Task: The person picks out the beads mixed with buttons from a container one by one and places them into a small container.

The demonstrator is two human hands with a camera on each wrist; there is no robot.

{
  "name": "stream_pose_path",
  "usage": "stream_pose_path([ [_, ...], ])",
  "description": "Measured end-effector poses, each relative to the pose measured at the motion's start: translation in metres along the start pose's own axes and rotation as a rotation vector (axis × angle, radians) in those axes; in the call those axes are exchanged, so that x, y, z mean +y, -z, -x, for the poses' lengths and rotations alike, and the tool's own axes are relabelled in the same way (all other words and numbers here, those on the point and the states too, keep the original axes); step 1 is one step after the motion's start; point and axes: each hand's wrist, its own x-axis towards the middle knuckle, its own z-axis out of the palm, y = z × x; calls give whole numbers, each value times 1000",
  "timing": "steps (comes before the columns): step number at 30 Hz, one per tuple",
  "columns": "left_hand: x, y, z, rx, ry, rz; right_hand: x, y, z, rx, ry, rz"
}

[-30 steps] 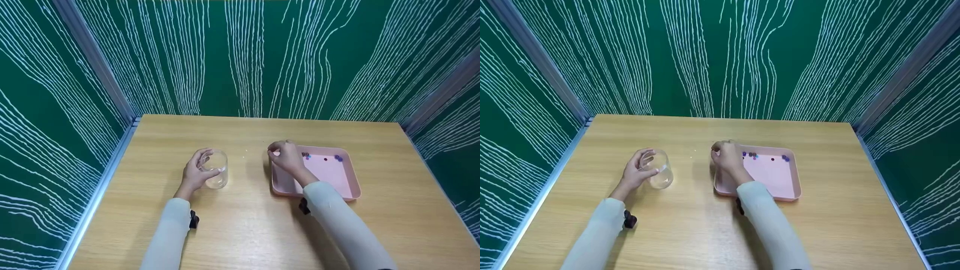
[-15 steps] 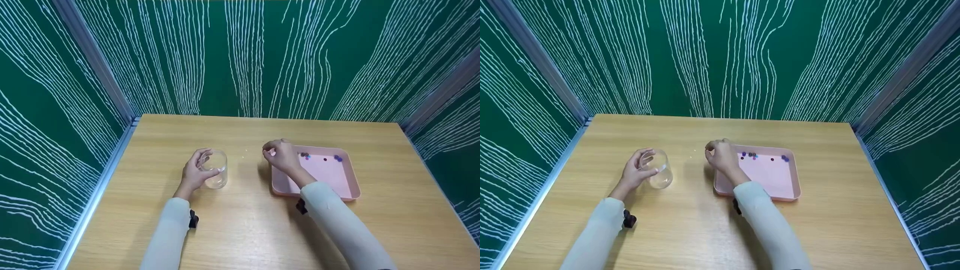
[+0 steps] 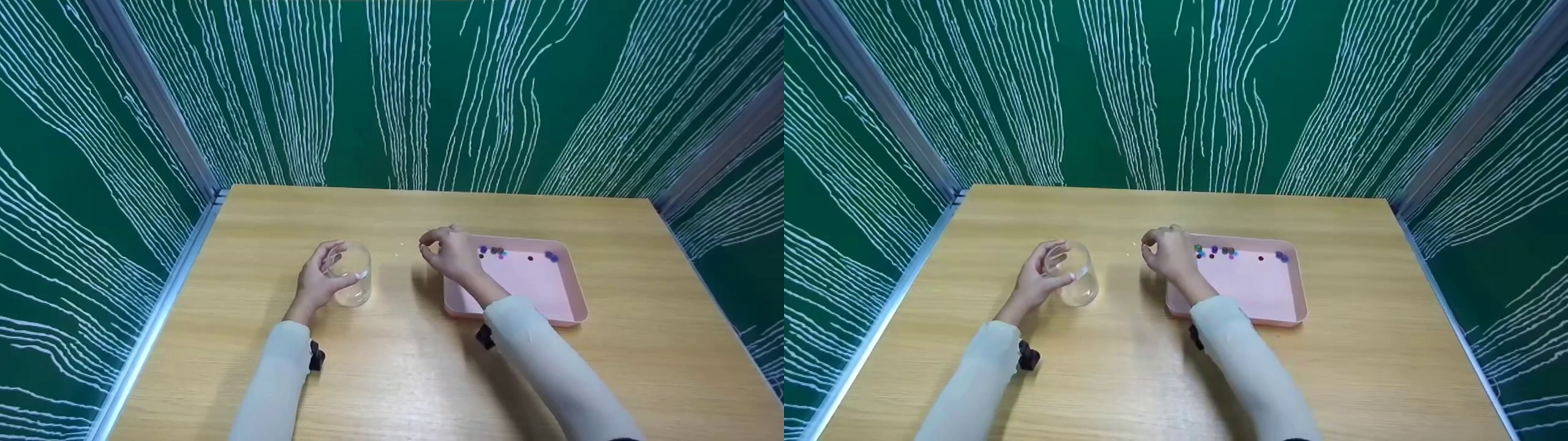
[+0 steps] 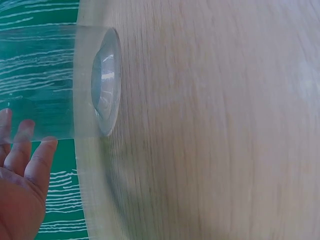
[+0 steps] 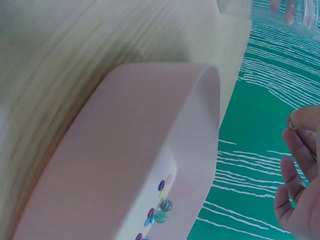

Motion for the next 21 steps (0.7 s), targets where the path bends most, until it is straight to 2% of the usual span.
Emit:
stream_pose_path([
  [2, 7, 0, 3, -9, -16, 1, -1, -1, 0, -1, 8, -11],
  [7, 10, 1, 5, -17, -40, 14, -5, -4, 1, -1, 15, -23],
  [21, 10, 1, 5, -8, -16, 23, -20, -10, 0, 15, -3, -45],
])
